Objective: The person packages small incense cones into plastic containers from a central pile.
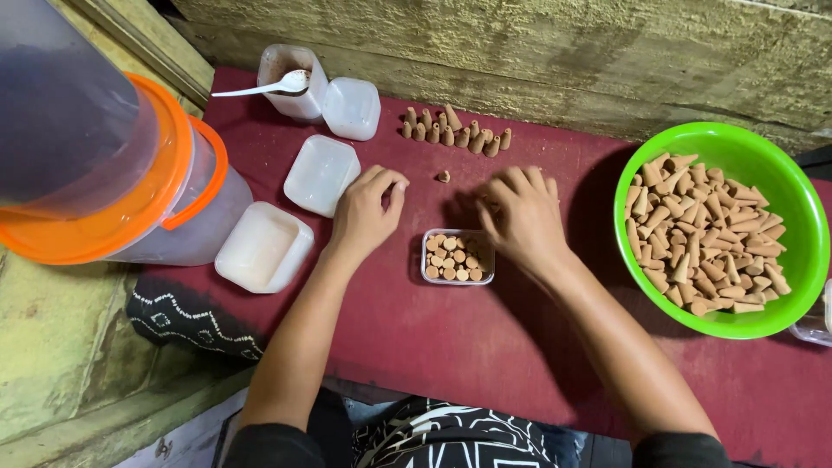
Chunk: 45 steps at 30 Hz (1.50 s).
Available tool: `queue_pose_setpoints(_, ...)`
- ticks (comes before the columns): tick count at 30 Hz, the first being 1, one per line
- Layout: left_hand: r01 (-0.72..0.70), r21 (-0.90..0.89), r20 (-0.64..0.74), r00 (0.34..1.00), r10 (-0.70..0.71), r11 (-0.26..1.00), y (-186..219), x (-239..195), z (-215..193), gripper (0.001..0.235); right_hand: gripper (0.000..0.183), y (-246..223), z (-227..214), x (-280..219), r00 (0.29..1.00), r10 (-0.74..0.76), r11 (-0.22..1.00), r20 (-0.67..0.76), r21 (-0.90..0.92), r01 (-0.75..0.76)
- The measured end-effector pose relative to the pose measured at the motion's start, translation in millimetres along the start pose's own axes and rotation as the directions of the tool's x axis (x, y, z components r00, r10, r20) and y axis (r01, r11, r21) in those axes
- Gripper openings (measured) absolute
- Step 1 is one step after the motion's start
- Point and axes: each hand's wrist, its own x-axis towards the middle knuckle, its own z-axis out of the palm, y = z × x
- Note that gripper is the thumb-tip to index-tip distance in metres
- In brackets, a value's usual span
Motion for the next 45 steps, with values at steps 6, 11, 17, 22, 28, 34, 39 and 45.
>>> queue_pose_setpoints(6, 0.071, -0.313, 0.118, 0.992, -0.035, 0.947, 1.7, -12.1, 24.0, 0.01, 0.032, 6.0, 60.5, 45.2, 0.981, -0.005, 0.995, 0.193, -0.1, 0.025)
queue_pose_setpoints(11, 0.099, -0.429, 0.25, 0.968, 0.013, 0.898, 16.3, -14.5, 18.2, 0.022, 0.016, 15.3, 101.3, 47.5, 0.985, -0.134, 0.96, 0.112, -0.231, 0.157)
queue_pose_setpoints(17, 0.11, -0.397, 0.44, 0.894, 0.084, 0.911, 28.2, -8.8, 12.0, 0.03, 0.009, 16.6, 103.8, 54.6, 0.955, -0.224, 0.963, 0.194, -0.108, 0.248)
queue_pose_setpoints(22, 0.132, -0.399, 0.506, 0.857, 0.098, 0.907, 27.3, -5.0, 7.0, 0.033, 0.008, 21.3, 104.4, 59.1, 0.938, -0.288, 0.941, 0.192, -0.126, 0.315)
queue_pose_setpoints(28, 0.085, -0.334, 0.632, 0.759, 0.156, 0.939, 22.3, -3.4, 6.5, 0.052, 0.013, 22.5, 82.3, 54.1, 0.929, -0.324, 0.927, 0.181, -0.136, 0.35)
queue_pose_setpoints(34, 0.106, -0.269, 0.695, 0.709, 0.117, 0.957, 19.6, -4.6, 7.5, 0.057, 0.021, 24.4, 95.3, 51.1, 0.924, -0.334, 0.924, 0.185, -0.128, 0.36)
queue_pose_setpoints(39, 0.078, -0.247, 0.677, 0.727, 0.115, 0.966, 17.4, -8.4, 11.1, 0.053, 0.018, 37.9, 91.8, 45.2, 0.962, -0.254, 0.967, 0.097, -0.012, 0.256)
queue_pose_setpoints(45, 0.036, -0.232, 0.569, 0.816, 0.106, 0.972, 4.7, -17.6, 37.1, 0.046, 0.027, 11.7, -18.3, -6.5, 0.982, -0.085, 0.916, 0.171, 0.401, 0.009)
